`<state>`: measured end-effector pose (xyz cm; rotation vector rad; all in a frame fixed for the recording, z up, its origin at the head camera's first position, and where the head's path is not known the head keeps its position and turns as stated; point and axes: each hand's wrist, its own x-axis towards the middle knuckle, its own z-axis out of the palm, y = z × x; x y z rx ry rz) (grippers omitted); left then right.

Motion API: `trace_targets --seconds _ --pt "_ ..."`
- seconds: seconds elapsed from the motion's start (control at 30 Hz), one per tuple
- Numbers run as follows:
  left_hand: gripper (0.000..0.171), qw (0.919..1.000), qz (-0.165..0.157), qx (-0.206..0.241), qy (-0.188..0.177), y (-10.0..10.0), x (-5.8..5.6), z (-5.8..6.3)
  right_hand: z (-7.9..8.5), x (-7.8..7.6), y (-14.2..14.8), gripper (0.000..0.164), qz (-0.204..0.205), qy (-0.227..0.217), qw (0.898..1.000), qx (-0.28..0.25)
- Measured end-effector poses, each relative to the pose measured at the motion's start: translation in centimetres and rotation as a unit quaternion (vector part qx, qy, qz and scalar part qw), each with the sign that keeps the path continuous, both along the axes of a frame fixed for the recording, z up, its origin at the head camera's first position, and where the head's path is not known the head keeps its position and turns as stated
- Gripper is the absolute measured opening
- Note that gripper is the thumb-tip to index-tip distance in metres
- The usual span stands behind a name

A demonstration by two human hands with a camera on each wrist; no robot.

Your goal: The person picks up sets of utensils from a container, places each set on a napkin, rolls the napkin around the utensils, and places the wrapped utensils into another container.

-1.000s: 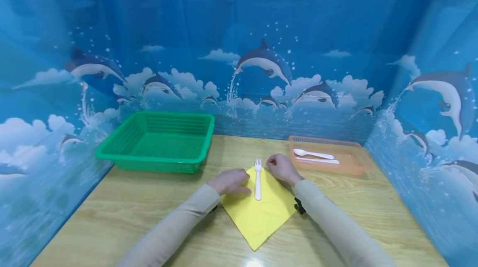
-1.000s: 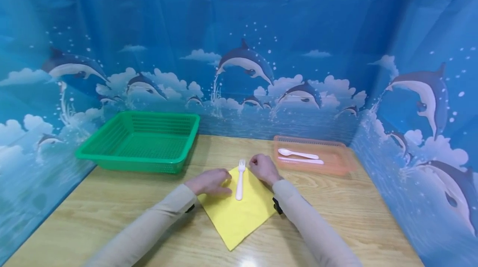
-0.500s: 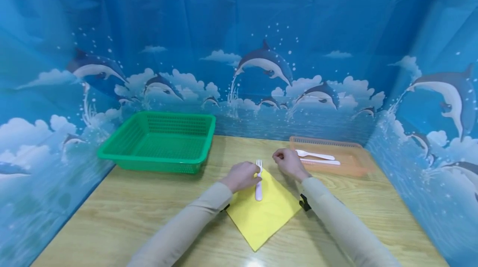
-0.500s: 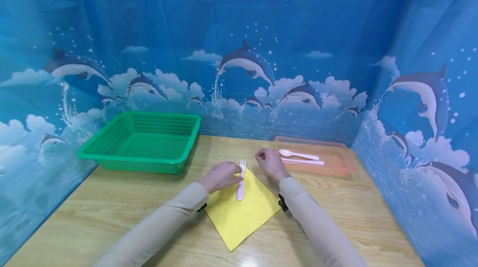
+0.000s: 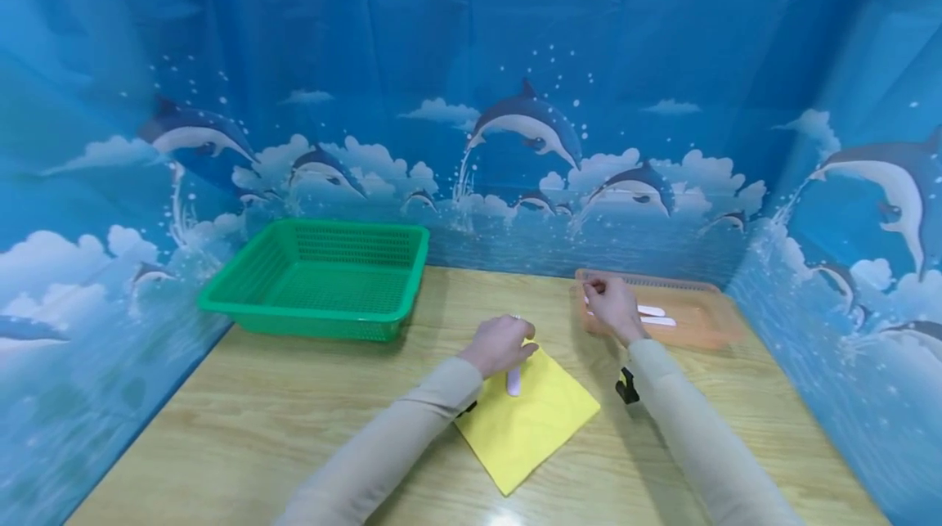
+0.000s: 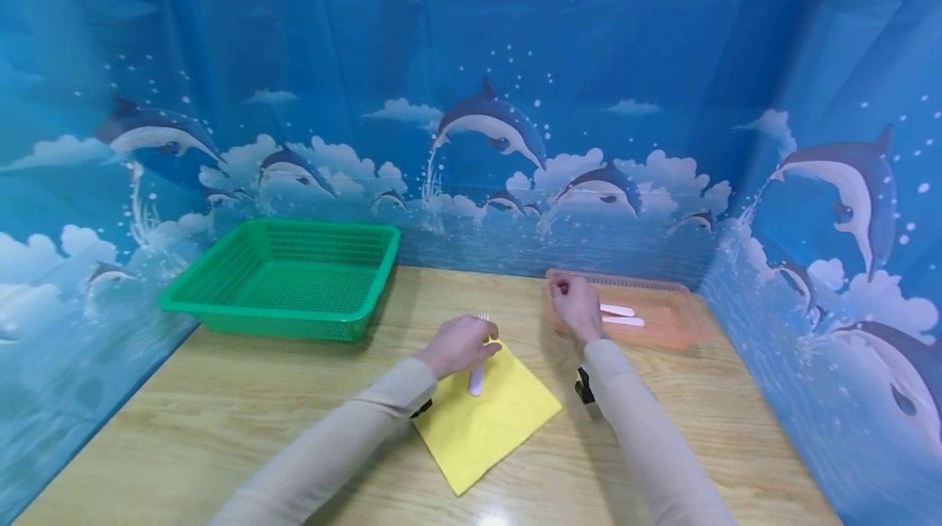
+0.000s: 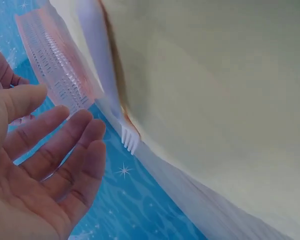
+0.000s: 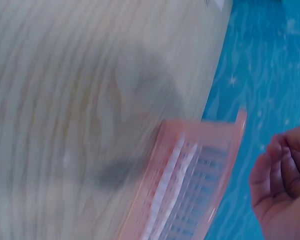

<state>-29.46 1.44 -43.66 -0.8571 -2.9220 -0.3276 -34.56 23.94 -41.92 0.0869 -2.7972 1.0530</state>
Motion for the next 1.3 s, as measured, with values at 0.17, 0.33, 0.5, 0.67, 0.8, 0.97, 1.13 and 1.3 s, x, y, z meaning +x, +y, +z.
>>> trace_targets --seconds 0.17,0.33,0.5,0.67,0.8,0.97,1.13,1.3 --pt "0.021 1.0 0.002 0.006 0.001 1.3 -0.2 0.2 0.0 -0.1 2.0 0.035 -0.029 -0.006 0.999 0.016" --pt "0.02 0.9996 0.004 0.028 0.008 2.4 -0.3 0.5 -0.1 -0.1 3.3 0.034 -0.03 -0.011 0.999 0.037" --pt "0.021 0.999 0.002 0.045 -0.006 3.5 -0.5 0.7 -0.2 0.1 4.5 0.034 -0.03 -0.019 0.997 0.074" --pt "0.021 0.9989 0.002 0.046 -0.013 4.5 -0.8 0.7 -0.5 0.1 5.7 0.035 -0.029 -0.027 0.993 0.109" --pt "0.031 0.9992 -0.003 0.028 -0.026 5.2 -1.0 0.4 -0.8 0.0 6.2 0.029 -0.024 -0.046 0.99 0.13" --pt "0.046 0.9985 -0.01 0.031 -0.043 6.4 -1.2 0.4 -1.2 -0.4 6.8 0.029 -0.008 -0.081 0.983 0.163" --pt "0.056 0.9982 -0.003 0.036 -0.049 7.8 -1.3 0.3 -1.7 -0.9 6.8 0.037 0.011 -0.098 0.977 0.188" --pt "0.07 0.9969 0.004 0.022 -0.076 8.8 -0.6 0.3 -2.5 -1.1 6.3 0.045 0.023 -0.105 0.973 0.203"
